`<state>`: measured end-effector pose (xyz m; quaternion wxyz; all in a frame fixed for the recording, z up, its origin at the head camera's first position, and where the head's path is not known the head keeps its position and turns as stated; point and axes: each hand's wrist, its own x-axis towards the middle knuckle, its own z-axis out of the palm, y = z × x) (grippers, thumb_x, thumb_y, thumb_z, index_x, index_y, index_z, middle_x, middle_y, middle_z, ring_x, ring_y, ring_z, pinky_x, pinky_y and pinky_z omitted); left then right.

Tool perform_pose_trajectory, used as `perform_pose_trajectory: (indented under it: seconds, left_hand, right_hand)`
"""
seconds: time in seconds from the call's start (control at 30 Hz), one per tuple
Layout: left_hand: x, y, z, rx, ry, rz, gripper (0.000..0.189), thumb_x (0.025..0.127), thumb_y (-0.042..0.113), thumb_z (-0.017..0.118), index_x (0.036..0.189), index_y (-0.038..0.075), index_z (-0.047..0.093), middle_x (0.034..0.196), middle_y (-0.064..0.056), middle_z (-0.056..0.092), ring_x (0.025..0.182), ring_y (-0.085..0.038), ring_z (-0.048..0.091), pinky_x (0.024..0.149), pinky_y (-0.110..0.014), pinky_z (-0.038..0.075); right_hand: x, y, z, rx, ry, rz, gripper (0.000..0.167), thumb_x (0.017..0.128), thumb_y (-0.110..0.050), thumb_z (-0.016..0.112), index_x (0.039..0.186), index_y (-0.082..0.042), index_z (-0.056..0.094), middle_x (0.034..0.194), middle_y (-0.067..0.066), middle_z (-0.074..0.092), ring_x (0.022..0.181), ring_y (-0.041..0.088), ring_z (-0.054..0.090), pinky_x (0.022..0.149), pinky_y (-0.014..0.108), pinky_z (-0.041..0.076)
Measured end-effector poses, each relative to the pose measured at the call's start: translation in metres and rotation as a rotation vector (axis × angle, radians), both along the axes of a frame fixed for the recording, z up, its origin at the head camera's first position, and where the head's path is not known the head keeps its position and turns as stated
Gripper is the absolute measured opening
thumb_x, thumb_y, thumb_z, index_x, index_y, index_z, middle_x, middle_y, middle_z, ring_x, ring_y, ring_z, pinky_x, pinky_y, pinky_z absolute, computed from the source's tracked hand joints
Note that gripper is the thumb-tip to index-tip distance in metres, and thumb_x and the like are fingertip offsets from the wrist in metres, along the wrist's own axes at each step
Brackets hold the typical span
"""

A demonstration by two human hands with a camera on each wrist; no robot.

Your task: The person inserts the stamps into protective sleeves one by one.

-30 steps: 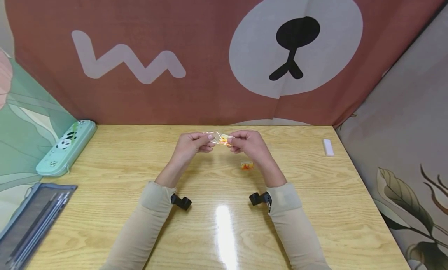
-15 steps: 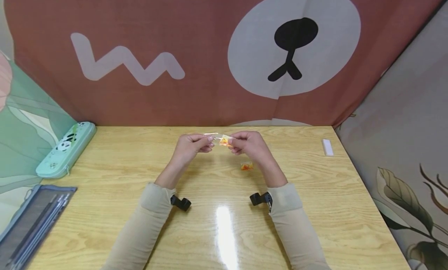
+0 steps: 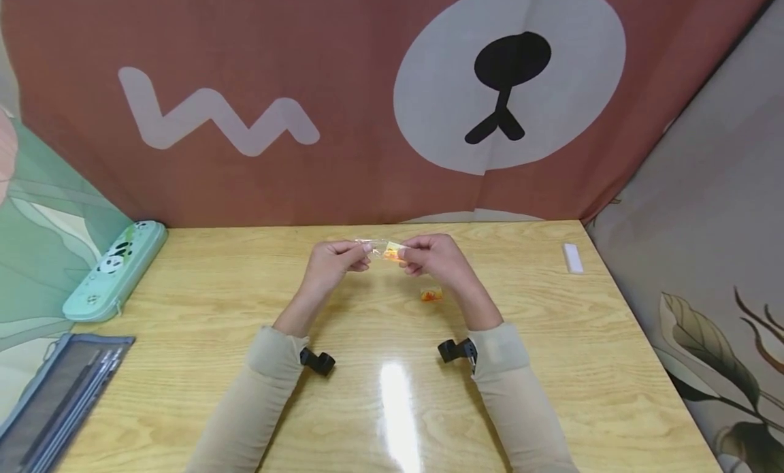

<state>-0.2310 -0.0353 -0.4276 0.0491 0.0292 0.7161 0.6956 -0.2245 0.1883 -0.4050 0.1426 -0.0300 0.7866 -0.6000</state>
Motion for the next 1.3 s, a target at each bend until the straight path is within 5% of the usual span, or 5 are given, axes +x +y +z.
perform_pose_trajectory:
  seconds: [0.2, 0.43, 0.67, 1.0, 1.3]
  left_hand:
    - [0.0018, -0.0029, -0.0027, -0.006, 0.02, 0.015, 0.02, 0.09, 0.019, 0.079, 0.099, 0.002, 0.081, 0.091, -0.022, 0.077, 0.076, -0.026, 0.077, 0.072, -0.033, 0.065]
    - [0.003, -0.0066, -0.0024, -0.009, 0.018, 0.041, 0.023, 0.089, 0.022, 0.08, 0.098, 0.001, 0.081, 0.079, -0.009, 0.078, 0.069, -0.016, 0.075, 0.072, -0.033, 0.065]
    - [0.0015, -0.0069, -0.0022, -0.008, 0.023, 0.017, 0.022, 0.089, 0.019, 0.08, 0.099, -0.001, 0.08, 0.085, -0.017, 0.078, 0.072, -0.018, 0.075, 0.075, -0.036, 0.065]
    - [0.0016, -0.0059, -0.0008, 0.001, 0.031, -0.014, 0.023, 0.089, 0.018, 0.079, 0.099, -0.003, 0.08, 0.074, -0.003, 0.076, 0.066, -0.01, 0.073, 0.076, -0.037, 0.065]
    - [0.0002, -0.0074, 0.0041, -0.056, -0.018, -0.049, 0.024, 0.088, 0.025, 0.08, 0.099, 0.003, 0.081, 0.076, -0.003, 0.077, 0.07, -0.014, 0.076, 0.083, -0.039, 0.064]
  right_hand:
    - [0.0009, -0.0022, 0.001, -0.017, 0.009, 0.009, 0.032, 0.098, -0.019, 0.068, 0.118, 0.006, 0.068, 0.088, 0.003, 0.073, 0.075, 0.015, 0.068, 0.077, 0.03, 0.062]
    - [0.0007, -0.0033, 0.0009, -0.025, 0.039, 0.039, 0.03, 0.098, -0.018, 0.067, 0.116, 0.005, 0.069, 0.089, 0.006, 0.073, 0.076, 0.017, 0.069, 0.078, 0.035, 0.063]
    - [0.0004, -0.0022, -0.0001, -0.017, 0.01, 0.056, 0.03, 0.098, -0.016, 0.068, 0.117, 0.007, 0.068, 0.084, 0.001, 0.071, 0.076, 0.018, 0.068, 0.083, 0.041, 0.063]
    - [0.0022, 0.001, 0.0026, -0.032, 0.02, 0.076, 0.032, 0.097, -0.015, 0.067, 0.119, 0.009, 0.067, 0.082, -0.001, 0.069, 0.072, 0.014, 0.066, 0.076, 0.031, 0.062]
    - [0.0005, 0.0049, 0.0045, -0.028, 0.024, 0.091, 0.03, 0.097, -0.016, 0.068, 0.117, 0.007, 0.068, 0.081, -0.001, 0.068, 0.071, 0.012, 0.065, 0.075, 0.033, 0.062]
